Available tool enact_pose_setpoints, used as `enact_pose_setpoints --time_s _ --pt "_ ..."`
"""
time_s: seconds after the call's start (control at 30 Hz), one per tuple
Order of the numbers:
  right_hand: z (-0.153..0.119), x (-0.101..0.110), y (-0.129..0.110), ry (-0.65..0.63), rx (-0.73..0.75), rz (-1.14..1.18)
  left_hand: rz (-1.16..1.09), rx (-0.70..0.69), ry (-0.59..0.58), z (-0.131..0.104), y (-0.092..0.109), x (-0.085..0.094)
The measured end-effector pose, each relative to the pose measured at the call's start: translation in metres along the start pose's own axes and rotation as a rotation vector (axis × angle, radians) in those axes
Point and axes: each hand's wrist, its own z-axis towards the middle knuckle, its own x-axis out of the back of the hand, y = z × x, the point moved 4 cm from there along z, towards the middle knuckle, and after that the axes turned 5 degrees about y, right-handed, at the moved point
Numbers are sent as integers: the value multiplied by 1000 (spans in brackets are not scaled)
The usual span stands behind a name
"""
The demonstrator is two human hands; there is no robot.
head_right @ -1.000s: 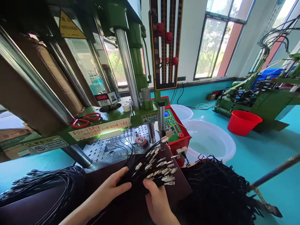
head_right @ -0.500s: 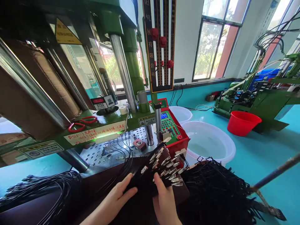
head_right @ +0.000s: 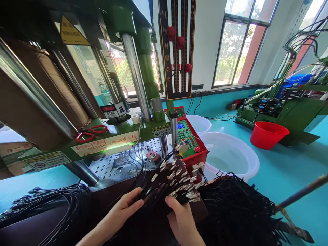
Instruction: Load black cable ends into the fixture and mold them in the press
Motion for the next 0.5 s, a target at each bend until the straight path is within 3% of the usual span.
enact_pose_setpoints --time_s 0.23,0.4,0.5 --pt "-8 -7 -1 -19 11 -86 237 -37 -78 -5 12 -8" --pt "-13 -6 -1 32 1 -158 350 17 -289 -4 25 -16" --pt "-15 -5 -2 2 10 -153 323 -6 -292 -1 34 -12"
